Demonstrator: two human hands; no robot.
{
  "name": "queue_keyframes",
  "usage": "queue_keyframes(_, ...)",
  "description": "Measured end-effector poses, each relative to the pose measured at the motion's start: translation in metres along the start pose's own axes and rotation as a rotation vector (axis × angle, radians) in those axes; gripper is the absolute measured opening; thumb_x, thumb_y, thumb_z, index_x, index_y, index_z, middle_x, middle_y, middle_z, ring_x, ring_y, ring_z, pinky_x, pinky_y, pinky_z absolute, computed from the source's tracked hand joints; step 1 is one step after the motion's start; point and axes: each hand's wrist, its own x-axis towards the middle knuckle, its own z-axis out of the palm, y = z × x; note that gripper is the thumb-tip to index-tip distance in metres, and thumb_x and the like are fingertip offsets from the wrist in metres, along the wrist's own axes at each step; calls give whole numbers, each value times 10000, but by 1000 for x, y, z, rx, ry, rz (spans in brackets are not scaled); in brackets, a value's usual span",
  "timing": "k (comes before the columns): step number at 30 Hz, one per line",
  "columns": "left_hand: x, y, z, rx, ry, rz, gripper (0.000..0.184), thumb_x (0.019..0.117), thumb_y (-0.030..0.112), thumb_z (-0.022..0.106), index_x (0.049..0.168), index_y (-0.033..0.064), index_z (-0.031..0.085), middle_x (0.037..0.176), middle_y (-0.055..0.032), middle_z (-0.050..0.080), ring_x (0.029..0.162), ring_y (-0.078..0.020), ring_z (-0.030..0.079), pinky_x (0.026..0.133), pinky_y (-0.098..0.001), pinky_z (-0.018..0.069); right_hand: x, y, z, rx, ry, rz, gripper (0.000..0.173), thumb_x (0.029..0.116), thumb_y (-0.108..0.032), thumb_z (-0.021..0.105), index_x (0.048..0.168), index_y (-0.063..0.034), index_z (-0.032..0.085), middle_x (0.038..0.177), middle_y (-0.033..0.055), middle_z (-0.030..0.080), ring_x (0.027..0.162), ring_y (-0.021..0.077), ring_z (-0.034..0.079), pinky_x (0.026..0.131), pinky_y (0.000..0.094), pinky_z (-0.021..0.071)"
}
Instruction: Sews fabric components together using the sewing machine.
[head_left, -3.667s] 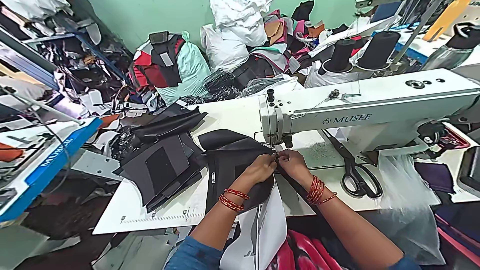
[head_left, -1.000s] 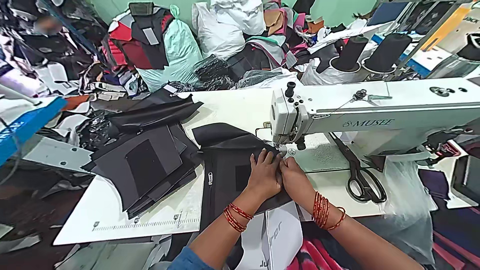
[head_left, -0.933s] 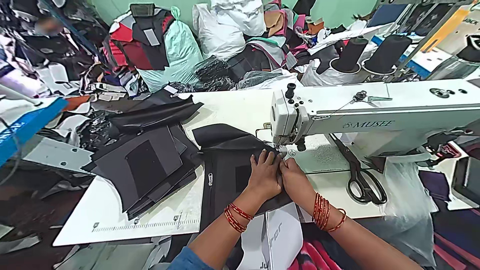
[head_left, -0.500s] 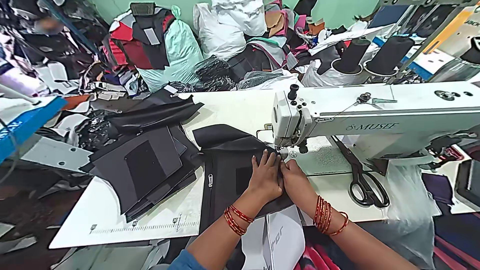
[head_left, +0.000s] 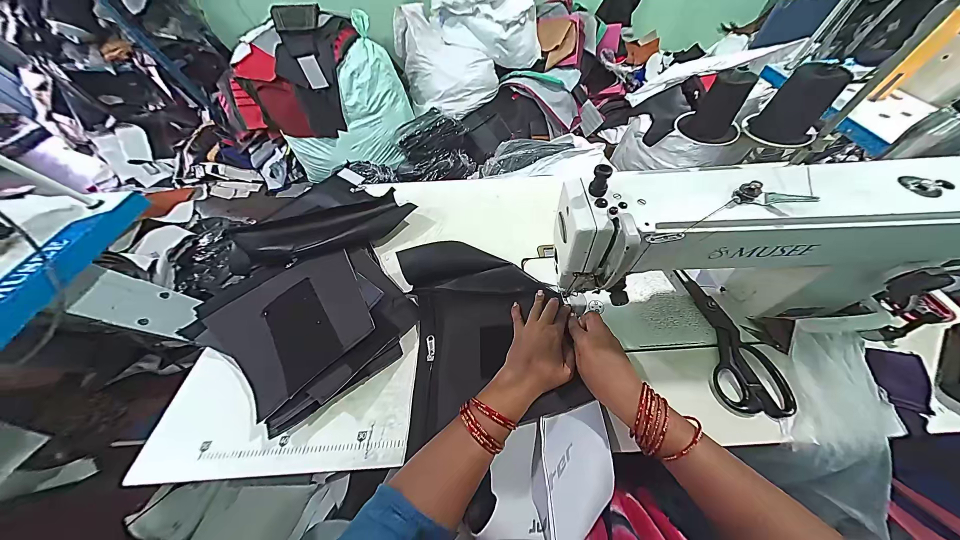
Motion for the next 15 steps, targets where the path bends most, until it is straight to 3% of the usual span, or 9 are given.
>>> queue_keyframes(5,3,-4,0,-11,15,22,583,930,301,577,1464,69,559,1597,-149,435,1550,-388,252,1170,-744,121,3,-2,-4,22,-33,19,390,1036,21,428,1402,88,545,1335,271,546,1245,356,572,1067,387,467)
queue_keyframes(10,1,-12,10,-84,192,91,508,888,238,611,1344,19,657,1497,-192,549,1479,-420,395,1155,-757,171,3,-2,-5,17,-45,28,407,1040,15,423,1429,74,527,1352,264,541,1255,354,568,1067,392,467)
queue_keyframes(15,8,-14,7,-76,182,87,480,905,214,603,1331,4,667,1497,-194,551,1479,-416,398,1154,-761,178,11,-5,-10,28,-85,36,431,1045,28,404,1465,67,489,1390,260,527,1304,343,539,1098,385,445)
